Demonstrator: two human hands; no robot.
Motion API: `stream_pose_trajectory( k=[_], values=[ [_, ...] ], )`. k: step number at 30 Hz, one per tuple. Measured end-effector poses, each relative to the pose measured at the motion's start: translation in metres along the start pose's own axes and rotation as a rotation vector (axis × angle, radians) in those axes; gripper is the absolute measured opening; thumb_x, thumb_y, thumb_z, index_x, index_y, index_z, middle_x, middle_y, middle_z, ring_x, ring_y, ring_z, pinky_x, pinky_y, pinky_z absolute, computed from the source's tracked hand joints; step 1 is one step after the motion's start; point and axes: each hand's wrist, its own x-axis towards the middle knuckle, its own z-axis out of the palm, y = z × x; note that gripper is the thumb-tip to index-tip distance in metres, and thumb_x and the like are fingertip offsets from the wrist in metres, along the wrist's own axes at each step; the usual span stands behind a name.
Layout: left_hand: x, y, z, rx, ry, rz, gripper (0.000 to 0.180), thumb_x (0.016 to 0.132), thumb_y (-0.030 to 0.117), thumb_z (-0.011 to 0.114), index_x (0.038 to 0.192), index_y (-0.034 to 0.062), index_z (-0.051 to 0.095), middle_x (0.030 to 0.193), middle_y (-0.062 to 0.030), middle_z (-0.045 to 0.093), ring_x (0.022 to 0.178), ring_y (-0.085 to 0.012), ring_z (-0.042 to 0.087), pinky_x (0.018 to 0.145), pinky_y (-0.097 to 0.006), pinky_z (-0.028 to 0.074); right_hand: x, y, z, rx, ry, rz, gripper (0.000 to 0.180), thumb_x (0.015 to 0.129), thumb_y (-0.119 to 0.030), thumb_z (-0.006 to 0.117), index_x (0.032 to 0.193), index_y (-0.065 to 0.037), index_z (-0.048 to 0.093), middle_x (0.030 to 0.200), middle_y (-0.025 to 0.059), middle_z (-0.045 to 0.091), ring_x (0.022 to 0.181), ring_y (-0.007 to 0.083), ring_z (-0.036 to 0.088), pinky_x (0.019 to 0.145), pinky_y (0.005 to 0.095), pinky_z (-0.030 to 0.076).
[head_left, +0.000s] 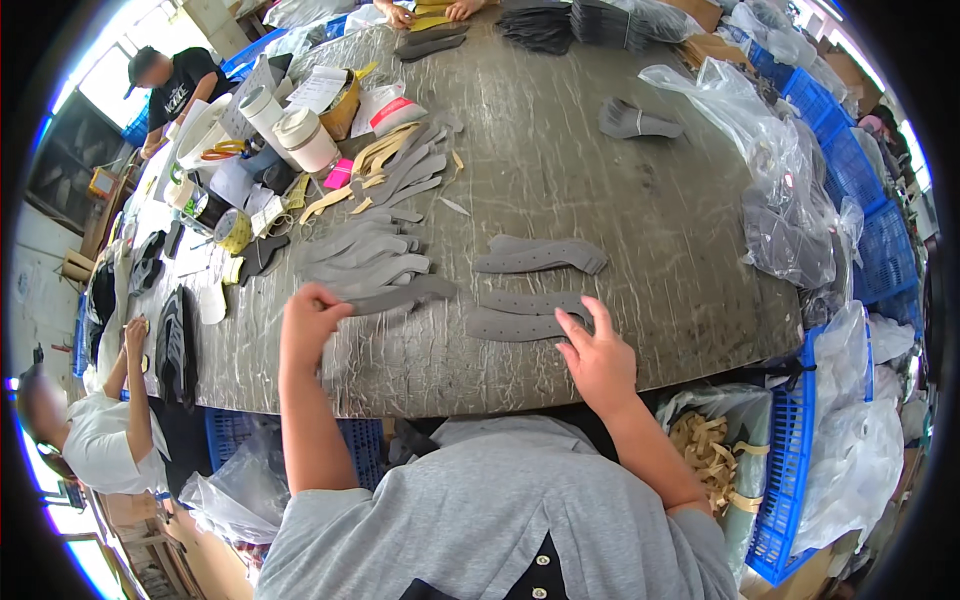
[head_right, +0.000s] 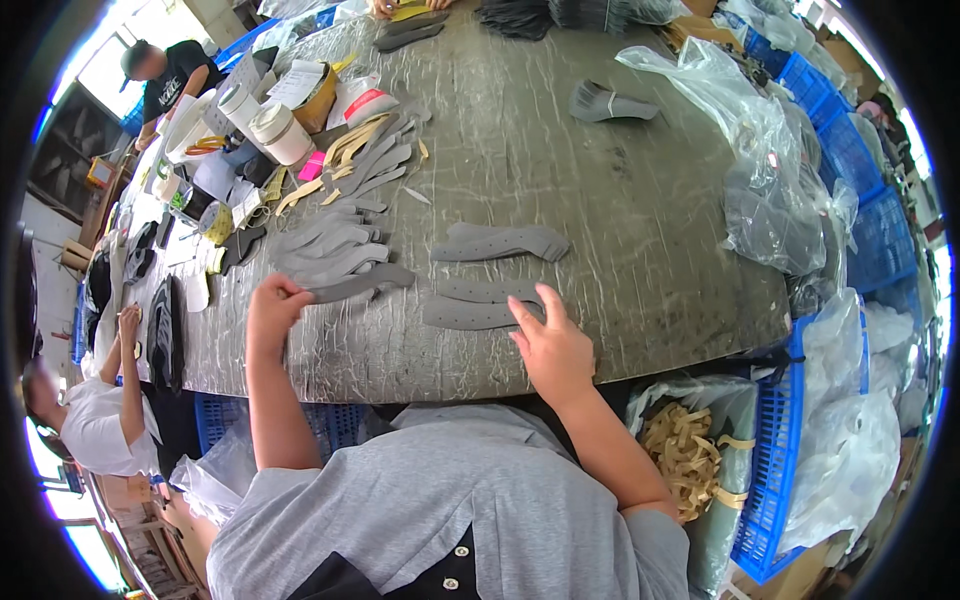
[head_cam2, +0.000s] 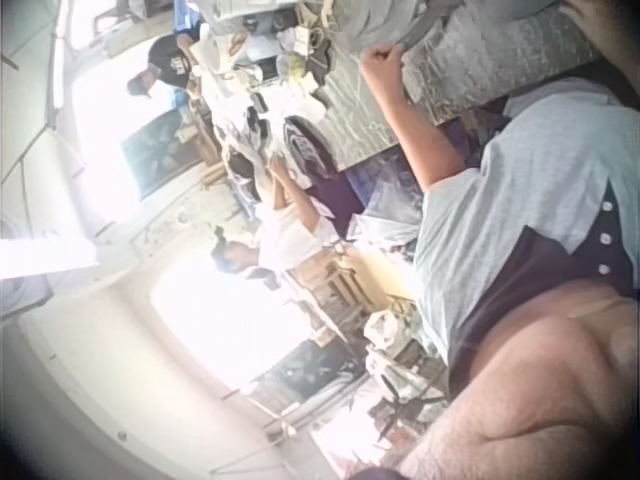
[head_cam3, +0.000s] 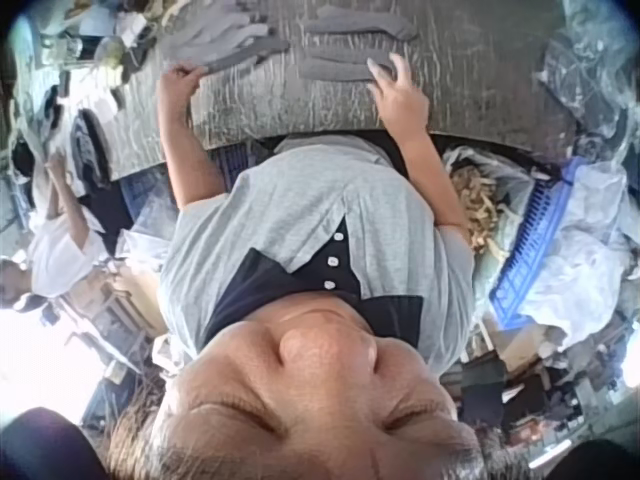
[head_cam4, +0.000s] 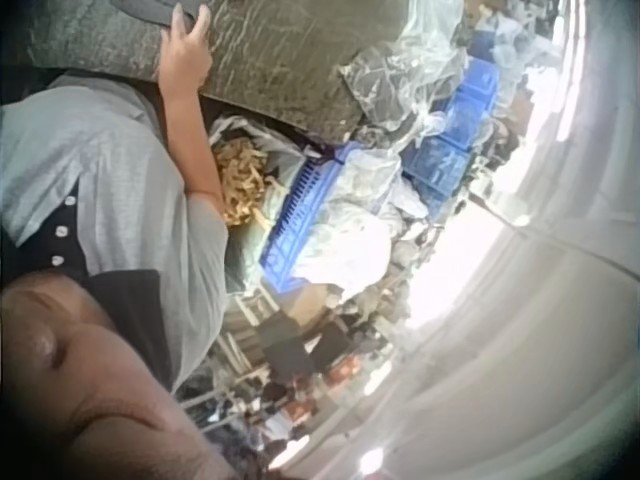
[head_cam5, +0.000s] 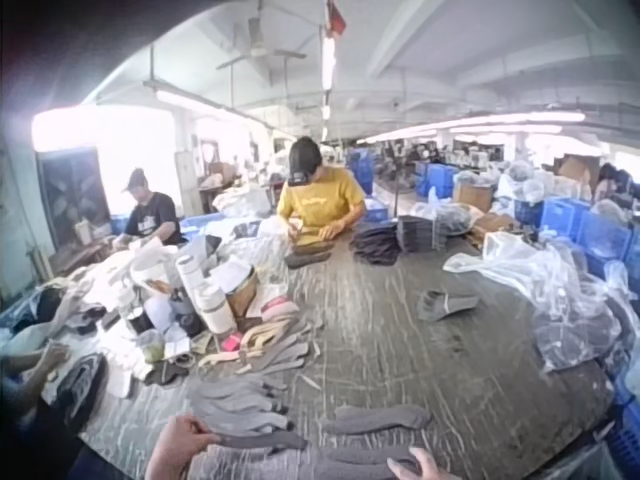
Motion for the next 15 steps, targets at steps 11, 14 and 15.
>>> stream_pose_trajectory(
  k=[11, 14, 15],
  values=[
    [-0.094, 0.079, 0.113, 0.165, -0.302, 0.812, 0.076, 0.077, 0.046, 0.073, 0.135, 0.0066, 0.044, 0.115, -0.0186, 0.055, 0.099, -0.0391, 0.058, 0.083, -0.045, 0.051, 0.011, -0.048, -0.006, 0.707, -0.064, -0.027, 0.024, 0.080, -0.007, 0.070, 0.104, -0.004, 0.070, 0.106, 0.0134, 0.065, 0.076, 0.0272, 0.067, 0.064, 0.0354, 0.052],
    [-0.105, 0.100, 0.146, 0.116, -0.383, 0.953, 0.084, 0.078, 0.061, 0.060, 0.136, 0.0028, 0.041, 0.106, -0.0170, 0.053, 0.093, -0.0354, 0.060, 0.076, -0.042, 0.053, 0.015, -0.054, -0.016, 0.776, -0.054, 0.035, 0.015, 0.078, -0.003, 0.070, 0.092, 0.000, 0.067, 0.082, 0.0135, 0.066, 0.070, 0.0268, 0.064, 0.060, 0.0331, 0.049],
    [-0.104, 0.105, 0.148, 0.111, -0.383, 0.978, 0.085, 0.078, 0.062, 0.058, 0.137, 0.0019, 0.041, 0.104, -0.0168, 0.053, 0.091, -0.0347, 0.060, 0.074, -0.041, 0.053, 0.015, -0.051, -0.019, 0.741, -0.047, 0.053, 0.014, 0.077, -0.004, 0.071, 0.089, 0.000, 0.066, 0.079, 0.0133, 0.066, 0.069, 0.0266, 0.064, 0.060, 0.0328, 0.049]
  ],
)
